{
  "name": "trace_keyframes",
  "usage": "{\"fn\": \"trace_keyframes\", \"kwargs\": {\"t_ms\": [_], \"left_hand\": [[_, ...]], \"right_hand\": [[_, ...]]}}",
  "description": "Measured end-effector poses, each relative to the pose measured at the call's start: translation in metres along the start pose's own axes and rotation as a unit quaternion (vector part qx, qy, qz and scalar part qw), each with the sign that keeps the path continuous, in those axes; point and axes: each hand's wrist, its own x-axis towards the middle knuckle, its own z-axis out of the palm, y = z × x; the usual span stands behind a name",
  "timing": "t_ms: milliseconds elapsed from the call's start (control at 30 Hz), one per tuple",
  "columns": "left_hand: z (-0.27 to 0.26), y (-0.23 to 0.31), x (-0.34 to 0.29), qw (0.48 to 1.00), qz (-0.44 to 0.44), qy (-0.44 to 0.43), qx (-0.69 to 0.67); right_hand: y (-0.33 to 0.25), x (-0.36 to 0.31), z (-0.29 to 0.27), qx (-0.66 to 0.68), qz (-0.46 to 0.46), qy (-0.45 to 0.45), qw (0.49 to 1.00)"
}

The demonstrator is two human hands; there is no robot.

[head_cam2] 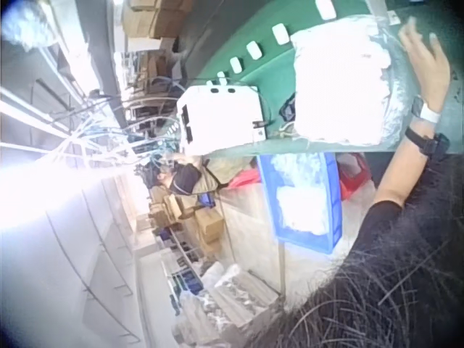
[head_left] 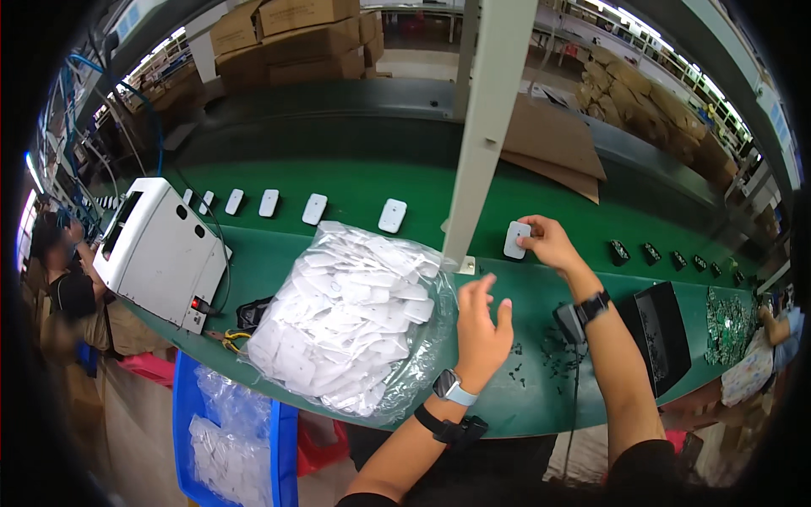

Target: The person assembles small electronic devices by inserting circuit boards into white plastic casings. They pick up a casing, insert a green circuit board, and then secure the assembly with a black cover. The process is repeated for multiple units on a green workbench.

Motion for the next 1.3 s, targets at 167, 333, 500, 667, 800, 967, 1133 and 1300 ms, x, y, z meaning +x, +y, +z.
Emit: {"fn": "trace_keyframes", "kwargs": {"t_ms": [167,333,500,667,800,967,1133,1300], "left_hand": [[-0.014,0.0,-0.001,0.973,0.096,-0.003,0.212],[-0.016,0.002,0.001,0.942,0.045,-0.005,0.333],[-0.021,0.005,0.004,0.914,0.014,-0.018,0.406],[-0.018,-0.023,0.002,0.869,0.055,-0.036,0.49],[-0.028,-0.026,0.005,0.866,0.044,-0.069,0.493],[-0.04,-0.013,0.017,0.855,0.051,-0.052,0.514],[-0.053,-0.022,0.03,0.803,0.047,-0.074,0.589],[-0.069,-0.031,0.041,0.833,0.036,-0.065,0.548]], "right_hand": [[0.002,0.046,0.006,-0.109,0.019,-0.038,0.993],[-0.006,0.013,-0.003,-0.22,-0.123,0.107,0.962],[-0.039,-0.086,-0.026,-0.132,-0.174,-0.028,0.975],[-0.013,-0.135,-0.021,-0.176,-0.15,-0.103,0.967],[0.011,-0.137,-0.002,-0.145,-0.179,-0.104,0.968],[0.02,-0.138,0.008,-0.181,-0.2,-0.08,0.96],[0.037,-0.141,0.013,-0.169,-0.236,-0.033,0.956],[0.045,-0.139,0.015,-0.176,-0.252,-0.015,0.951]]}}
